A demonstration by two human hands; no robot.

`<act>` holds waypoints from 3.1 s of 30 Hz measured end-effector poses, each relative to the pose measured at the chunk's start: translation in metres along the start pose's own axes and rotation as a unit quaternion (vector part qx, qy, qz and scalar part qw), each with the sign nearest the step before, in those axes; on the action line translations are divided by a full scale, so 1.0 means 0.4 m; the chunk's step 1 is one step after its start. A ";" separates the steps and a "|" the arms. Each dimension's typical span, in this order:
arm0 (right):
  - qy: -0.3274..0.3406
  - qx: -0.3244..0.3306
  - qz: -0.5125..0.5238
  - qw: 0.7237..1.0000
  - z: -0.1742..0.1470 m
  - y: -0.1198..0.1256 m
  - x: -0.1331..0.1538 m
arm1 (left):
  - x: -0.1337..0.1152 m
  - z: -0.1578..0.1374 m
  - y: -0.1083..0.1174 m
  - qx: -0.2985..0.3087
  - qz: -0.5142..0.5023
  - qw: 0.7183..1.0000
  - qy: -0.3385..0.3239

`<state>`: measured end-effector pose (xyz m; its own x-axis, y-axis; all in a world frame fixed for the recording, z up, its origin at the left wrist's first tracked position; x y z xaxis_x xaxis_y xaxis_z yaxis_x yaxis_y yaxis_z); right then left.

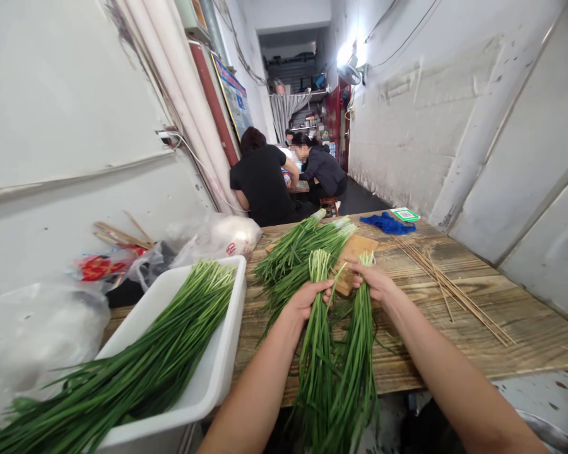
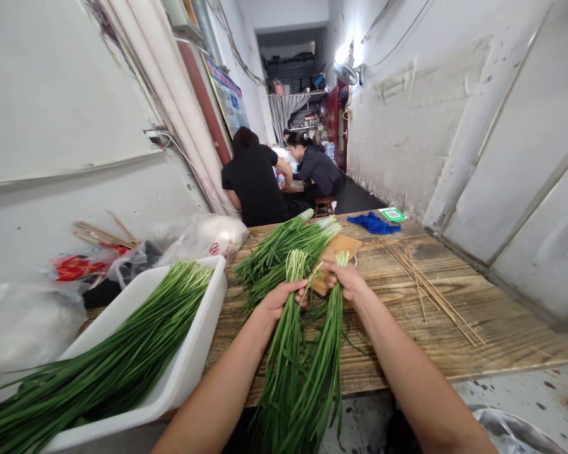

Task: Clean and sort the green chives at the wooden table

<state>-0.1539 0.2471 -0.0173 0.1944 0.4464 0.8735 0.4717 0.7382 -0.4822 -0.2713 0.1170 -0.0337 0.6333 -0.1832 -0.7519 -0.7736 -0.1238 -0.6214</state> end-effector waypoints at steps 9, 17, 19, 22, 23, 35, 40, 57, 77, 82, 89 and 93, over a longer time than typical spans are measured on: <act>0.001 -0.040 -0.074 0.996 -0.004 -0.003 -0.003 | 0.000 0.001 0.002 -0.006 -0.009 1.000 -0.002; -0.027 0.010 -0.063 0.998 -0.021 -0.027 0.007 | -0.002 -0.004 -0.008 -0.027 -0.003 1.000 -0.010; -0.034 0.071 -0.057 0.995 -0.026 -0.037 0.003 | -0.002 -0.005 -0.013 -0.032 0.001 0.999 -0.010; -0.033 0.111 -0.055 0.992 -0.029 -0.047 -0.005 | -0.003 -0.009 -0.024 -0.047 0.013 0.999 -0.015; -0.039 0.103 -0.048 0.993 -0.028 -0.047 -0.007 | -0.003 -0.010 -0.028 -0.050 0.018 0.998 -0.015; -0.029 0.032 0.026 0.999 -0.014 -0.031 -0.006 | -0.006 -0.021 -0.037 0.028 0.062 0.998 0.017; -0.011 0.020 -0.005 1.000 -0.019 -0.041 -0.015 | 0.008 -0.019 -0.045 0.072 0.077 0.994 0.036; 0.020 -0.010 -0.065 0.998 -0.011 -0.014 0.008 | -0.007 -0.005 -0.035 -0.057 0.009 0.998 0.006; 0.037 0.048 -0.067 0.996 -0.027 -0.032 0.014 | -0.005 -0.014 -0.034 -0.034 0.042 0.999 0.006; 0.065 0.057 0.054 0.995 -0.016 -0.015 0.039 | -0.005 -0.014 -0.030 -0.004 0.019 1.000 0.014; -0.045 -0.051 0.045 0.997 0.000 0.014 0.029 | -0.002 -0.004 -0.023 -0.041 0.001 0.999 0.014; -0.040 0.032 0.021 0.998 -0.015 -0.013 0.018 | -0.001 0.000 -0.019 -0.051 -0.005 0.999 0.000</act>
<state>-0.1499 0.2433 -0.0081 0.1429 0.5152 0.8451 0.4073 0.7476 -0.5246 -0.2656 0.1181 -0.0288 0.6403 -0.1823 -0.7462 -0.7659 -0.2249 -0.6024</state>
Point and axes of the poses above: each hand's wrist, its own z-axis towards the middle knuckle, its own y-axis out of the back of the hand, x = y × z, the point moved 1 cm from there along z, towards the middle knuckle, and after that the axes turned 14 degrees about x, right-handed, at the moved point
